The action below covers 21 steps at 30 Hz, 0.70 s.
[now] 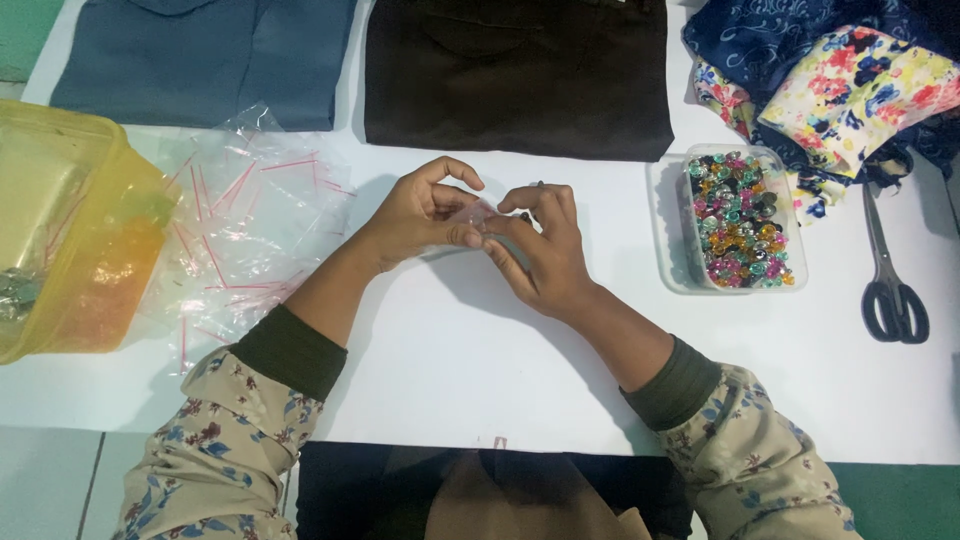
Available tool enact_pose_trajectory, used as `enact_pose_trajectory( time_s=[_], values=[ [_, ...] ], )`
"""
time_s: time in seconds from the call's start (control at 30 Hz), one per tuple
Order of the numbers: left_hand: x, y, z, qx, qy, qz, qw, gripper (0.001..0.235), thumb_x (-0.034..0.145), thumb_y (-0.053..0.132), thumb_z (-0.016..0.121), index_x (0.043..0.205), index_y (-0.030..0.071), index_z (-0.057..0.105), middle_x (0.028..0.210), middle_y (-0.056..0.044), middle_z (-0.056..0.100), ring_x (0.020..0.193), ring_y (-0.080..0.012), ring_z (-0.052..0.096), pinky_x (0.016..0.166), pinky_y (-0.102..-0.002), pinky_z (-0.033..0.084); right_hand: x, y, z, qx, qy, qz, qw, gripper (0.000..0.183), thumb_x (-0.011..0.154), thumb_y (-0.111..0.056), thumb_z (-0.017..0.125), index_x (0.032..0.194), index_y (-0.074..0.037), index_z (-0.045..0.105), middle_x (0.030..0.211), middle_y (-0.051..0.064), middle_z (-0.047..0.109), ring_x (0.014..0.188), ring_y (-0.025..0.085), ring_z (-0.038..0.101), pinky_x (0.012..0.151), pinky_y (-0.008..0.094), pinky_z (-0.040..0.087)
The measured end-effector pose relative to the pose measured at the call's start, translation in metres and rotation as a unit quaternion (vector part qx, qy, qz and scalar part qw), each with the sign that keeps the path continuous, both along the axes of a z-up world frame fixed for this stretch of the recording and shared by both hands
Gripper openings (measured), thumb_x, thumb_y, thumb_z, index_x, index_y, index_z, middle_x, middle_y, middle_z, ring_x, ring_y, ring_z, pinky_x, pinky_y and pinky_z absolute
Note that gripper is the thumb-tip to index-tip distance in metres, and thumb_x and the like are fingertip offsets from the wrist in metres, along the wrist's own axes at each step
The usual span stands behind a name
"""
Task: Picking up small decorative buttons and placing them into small plastic zip-lock bags for packaging
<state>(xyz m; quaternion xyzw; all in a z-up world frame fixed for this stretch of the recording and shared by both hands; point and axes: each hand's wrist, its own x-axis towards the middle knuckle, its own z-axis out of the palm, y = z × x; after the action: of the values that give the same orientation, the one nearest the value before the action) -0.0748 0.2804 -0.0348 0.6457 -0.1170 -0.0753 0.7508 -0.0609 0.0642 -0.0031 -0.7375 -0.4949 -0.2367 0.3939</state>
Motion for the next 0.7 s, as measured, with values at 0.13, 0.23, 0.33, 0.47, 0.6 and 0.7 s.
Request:
enact_pose_trajectory(
  time_s=[0.13, 0.23, 0.33, 0.47, 0.6, 0.7],
  values=[
    [-0.007, -0.004, 0.01, 0.021, 0.01, 0.005, 1.0, 0.063, 0.07, 0.013, 0.095, 0.123, 0.01, 0.062, 0.098, -0.011, 0.078, 0.087, -0.012, 0.07, 0.083, -0.026, 0.056, 0.006, 0.0, -0.012, 0.003, 0.01, 0.008, 1.0, 0.021, 0.108, -0.027, 0.048, 0.099, -0.017, 0.065, 0.109, 0.007, 0.048, 0.102, 0.03, 0.043, 0.088, 0.04, 0.037],
    [-0.007, -0.007, 0.014, 0.024, 0.007, 0.012, 1.0, 0.059, 0.071, 0.011, 0.095, 0.122, 0.009, 0.066, 0.098, -0.01, 0.078, 0.088, -0.0114, 0.07, 0.085, -0.025, 0.057, 0.006, 0.0, -0.006, 0.011, 0.012, 0.007, 1.0, 0.029, 0.109, -0.028, 0.046, 0.087, -0.014, 0.061, 0.113, 0.01, 0.049, 0.107, 0.033, 0.042, 0.088, 0.04, 0.037],
    [-0.007, -0.008, 0.019, 0.034, 0.001, 0.016, 0.999, 0.052, 0.074, 0.014, 0.093, 0.121, 0.009, 0.071, 0.099, -0.009, 0.079, 0.087, -0.0102, 0.07, 0.084, -0.024, 0.058, 0.012, -0.007, -0.002, 0.017, 0.004, 0.007, 1.0, 0.031, 0.107, -0.03, 0.049, 0.084, -0.014, 0.061, 0.12, 0.012, 0.05, 0.113, 0.036, 0.042, 0.088, 0.04, 0.036],
    [-0.009, -0.008, 0.017, 0.033, 0.007, 0.04, 0.999, 0.051, 0.074, 0.011, 0.092, 0.121, 0.006, 0.073, 0.099, -0.005, 0.075, 0.09, -0.0083, 0.069, 0.086, -0.024, 0.06, 0.036, -0.026, 0.001, 0.064, 0.028, -0.056, 0.996, 0.021, 0.107, -0.025, 0.056, 0.094, -0.012, 0.066, 0.119, 0.011, 0.046, 0.112, 0.034, 0.045, 0.085, 0.041, 0.04],
    [-0.009, -0.013, 0.016, 0.025, -0.001, 0.058, 0.998, 0.055, 0.07, 0.009, 0.095, 0.12, 0.003, 0.073, 0.1, -0.008, 0.072, 0.092, -0.0119, 0.069, 0.088, -0.027, 0.062, 0.053, -0.04, -0.007, 0.079, 0.064, -0.033, 0.994, 0.006, 0.101, -0.009, 0.067, 0.102, -0.01, 0.073, 0.097, 0.009, 0.059, 0.093, 0.03, 0.055, 0.083, 0.04, 0.042],
    [-0.007, -0.015, 0.011, 0.029, 0.003, 0.076, 0.997, 0.054, 0.071, 0.007, 0.094, 0.12, 0.003, 0.073, 0.101, -0.008, 0.071, 0.092, -0.0113, 0.068, 0.088, -0.026, 0.062, 0.05, -0.043, -0.01, 0.038, 0.075, -0.012, 0.996, 0.007, 0.099, -0.014, 0.071, 0.101, -0.011, 0.077, 0.088, 0.007, 0.063, 0.088, 0.028, 0.055, 0.084, 0.041, 0.042]
  ],
)
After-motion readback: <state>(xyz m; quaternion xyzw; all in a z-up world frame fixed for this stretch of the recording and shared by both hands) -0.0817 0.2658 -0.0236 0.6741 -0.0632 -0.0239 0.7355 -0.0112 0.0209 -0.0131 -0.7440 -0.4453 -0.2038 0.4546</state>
